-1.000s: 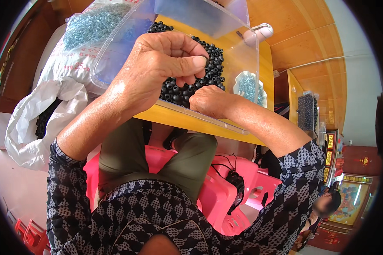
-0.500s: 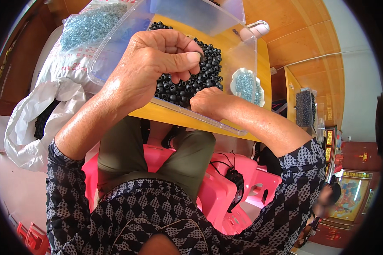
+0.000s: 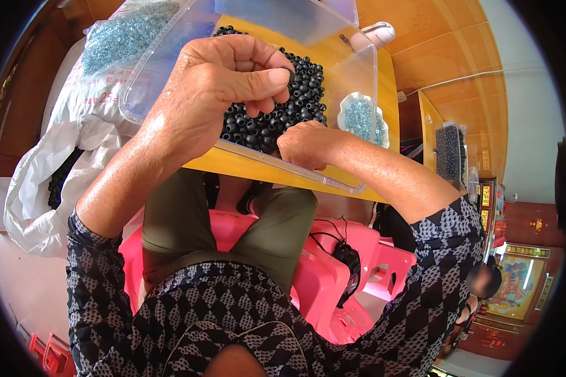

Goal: The recorder is manually inspecting and sorting small black plastic components from one container to another.

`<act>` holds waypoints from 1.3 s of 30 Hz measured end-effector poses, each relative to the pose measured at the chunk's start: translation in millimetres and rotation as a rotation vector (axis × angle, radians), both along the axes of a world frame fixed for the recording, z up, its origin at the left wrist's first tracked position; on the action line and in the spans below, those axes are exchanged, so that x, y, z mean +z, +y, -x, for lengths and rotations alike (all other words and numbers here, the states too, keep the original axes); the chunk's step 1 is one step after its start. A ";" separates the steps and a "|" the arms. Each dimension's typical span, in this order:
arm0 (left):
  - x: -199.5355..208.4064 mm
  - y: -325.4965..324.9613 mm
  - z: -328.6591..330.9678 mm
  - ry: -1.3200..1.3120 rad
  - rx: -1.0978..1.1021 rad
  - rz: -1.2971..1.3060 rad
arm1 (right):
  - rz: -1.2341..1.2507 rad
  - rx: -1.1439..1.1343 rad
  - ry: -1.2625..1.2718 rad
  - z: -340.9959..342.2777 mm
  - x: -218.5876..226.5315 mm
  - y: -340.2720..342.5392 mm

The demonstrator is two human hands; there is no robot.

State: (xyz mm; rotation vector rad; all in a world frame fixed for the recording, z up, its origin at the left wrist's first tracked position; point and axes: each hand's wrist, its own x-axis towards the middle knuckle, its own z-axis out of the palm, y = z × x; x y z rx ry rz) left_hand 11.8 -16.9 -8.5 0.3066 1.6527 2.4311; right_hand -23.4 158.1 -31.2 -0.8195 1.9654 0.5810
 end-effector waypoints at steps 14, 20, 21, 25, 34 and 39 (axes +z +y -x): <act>-1.2 -0.4 1.4 0.003 -0.005 -0.003 | 0.269 -0.202 -0.119 9.6 1.4 16.9; 0.7 0.6 -0.1 0.004 0.009 -0.004 | 0.620 -0.538 -0.232 11.1 1.2 28.5; 1.8 0.2 -0.5 -0.006 0.009 0.005 | 0.624 -0.533 -0.231 11.1 -0.6 28.4; -1.5 0.8 2.0 -0.014 0.002 0.004 | 0.652 -0.428 -0.175 10.0 -18.0 31.8; -0.5 2.1 1.7 0.002 0.009 0.030 | 0.577 -0.077 0.136 -2.9 -19.5 16.3; 0.1 0.5 1.2 -0.014 -0.002 0.021 | 0.494 -0.058 0.187 -2.9 -20.6 12.8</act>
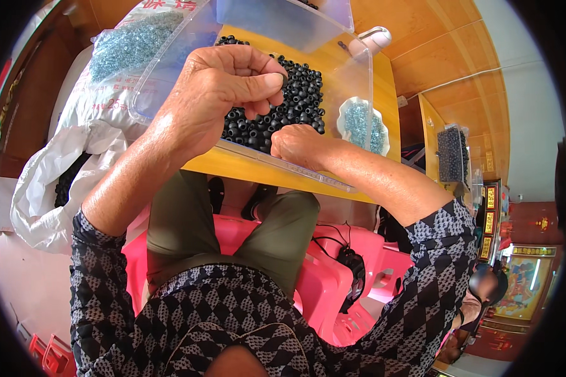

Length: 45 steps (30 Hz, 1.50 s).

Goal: The recorder is manually inspecting and sorting small black plastic components from one container to another.

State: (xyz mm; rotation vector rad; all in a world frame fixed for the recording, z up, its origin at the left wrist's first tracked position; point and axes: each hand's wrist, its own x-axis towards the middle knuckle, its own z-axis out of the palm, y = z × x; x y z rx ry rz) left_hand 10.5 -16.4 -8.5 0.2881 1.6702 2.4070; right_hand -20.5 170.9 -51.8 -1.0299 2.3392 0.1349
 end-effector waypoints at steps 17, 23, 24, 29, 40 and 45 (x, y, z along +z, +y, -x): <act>-0.4 0.1 1.3 0.014 -0.003 0.002 | 0.258 -0.247 -0.073 -1.6 -11.4 3.1; -2.2 1.2 1.6 0.009 -0.004 -0.014 | 0.212 -0.237 -0.082 1.7 -16.4 -6.2; -2.9 1.0 1.7 0.011 0.001 -0.011 | 0.211 -0.236 -0.083 1.7 -14.6 -7.5; -1.4 3.5 0.4 0.009 0.035 -0.022 | 0.257 -0.273 -0.309 7.0 -17.0 -8.9; -2.0 2.4 1.1 0.025 0.035 -0.011 | 0.258 -0.234 -0.406 13.0 -15.6 -8.0; -0.9 2.9 1.3 0.017 0.031 -0.009 | 0.271 -0.212 -0.368 12.6 -10.1 -4.5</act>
